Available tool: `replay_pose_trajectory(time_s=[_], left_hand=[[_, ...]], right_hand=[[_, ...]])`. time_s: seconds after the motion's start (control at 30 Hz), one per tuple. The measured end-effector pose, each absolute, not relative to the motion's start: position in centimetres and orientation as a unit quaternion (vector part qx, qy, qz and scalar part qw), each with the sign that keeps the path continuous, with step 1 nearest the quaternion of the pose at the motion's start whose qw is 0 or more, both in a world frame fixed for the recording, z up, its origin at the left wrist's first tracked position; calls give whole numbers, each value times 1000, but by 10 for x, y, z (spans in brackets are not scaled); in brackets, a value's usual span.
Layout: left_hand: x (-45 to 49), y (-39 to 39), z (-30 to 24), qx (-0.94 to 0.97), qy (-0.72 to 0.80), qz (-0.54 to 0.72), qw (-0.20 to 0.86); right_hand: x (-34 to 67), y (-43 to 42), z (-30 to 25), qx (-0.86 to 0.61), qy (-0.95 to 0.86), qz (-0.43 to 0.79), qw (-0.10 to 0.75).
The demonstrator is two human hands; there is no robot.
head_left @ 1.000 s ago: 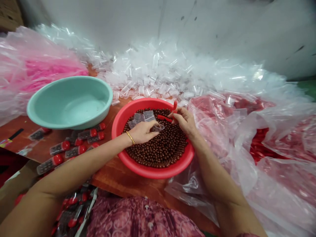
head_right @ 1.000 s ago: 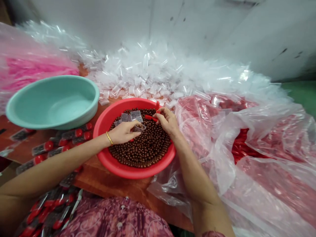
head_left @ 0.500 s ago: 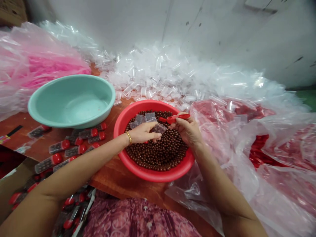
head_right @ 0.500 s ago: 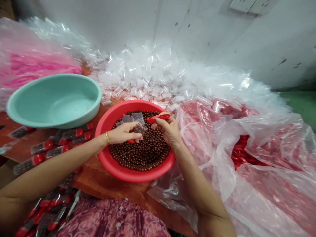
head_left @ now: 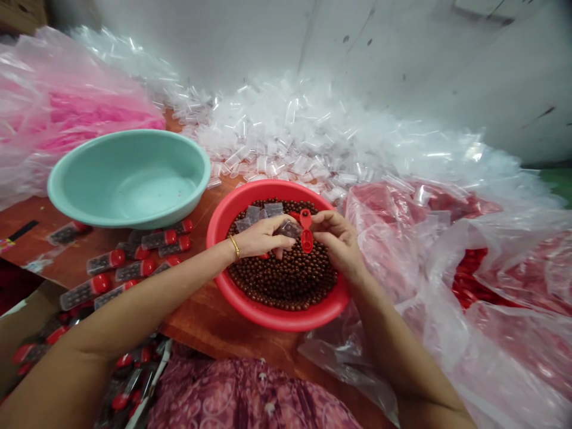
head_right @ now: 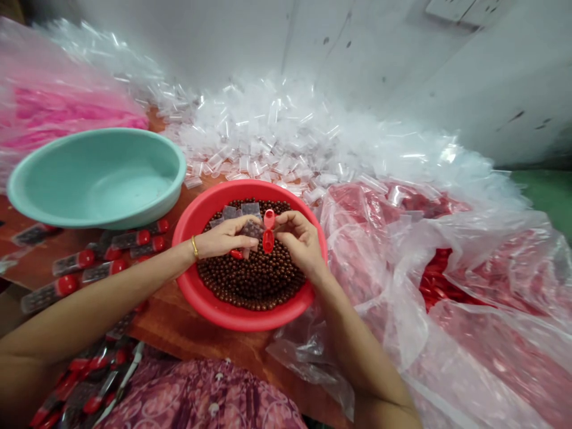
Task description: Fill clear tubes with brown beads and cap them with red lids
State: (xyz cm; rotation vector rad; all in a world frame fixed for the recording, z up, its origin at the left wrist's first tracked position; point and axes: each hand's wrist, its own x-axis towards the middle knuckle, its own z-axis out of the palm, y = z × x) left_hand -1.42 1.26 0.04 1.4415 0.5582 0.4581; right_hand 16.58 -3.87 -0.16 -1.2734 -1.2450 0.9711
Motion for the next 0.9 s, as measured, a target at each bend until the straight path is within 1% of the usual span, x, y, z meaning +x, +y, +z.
replay_pose_trajectory(time_s=[0.07, 0.13, 0.2, 0.27, 0.37, 0.47, 0.53, 0.63, 0.77, 0.9], left_hand=[[-14, 13, 0, 626, 267, 213, 701], [-14, 13, 0, 602, 284, 232, 709], [-13, 14, -1, 588, 296, 262, 706], [-13, 16, -2, 588, 314, 297, 684], [-13, 19, -5, 611, 366, 341, 614], [-14, 19, -7, 644, 390, 356, 553], [-15, 18, -9, 658, 376, 356, 547], [-15, 17, -10, 663, 346, 360, 557], [-15, 17, -7, 637, 326, 366, 595], [-18, 16, 1, 564, 290, 330, 699]], right_hand=[[173, -34, -3, -571, -479, 495, 447], [178, -30, -5, -619, -468, 515, 363], [181, -29, -6, -668, -527, 447, 278], [180, -30, -6, -694, -619, 326, 168], [169, -32, -5, -701, -690, 180, -1], [152, -32, -5, -692, -706, 115, -95], [141, -30, -8, -676, -720, 91, -127], [129, -24, -14, -665, -728, 93, -141], [123, -21, -21, -678, -719, 96, -117], [123, -23, -27, -678, -726, 95, -64]])
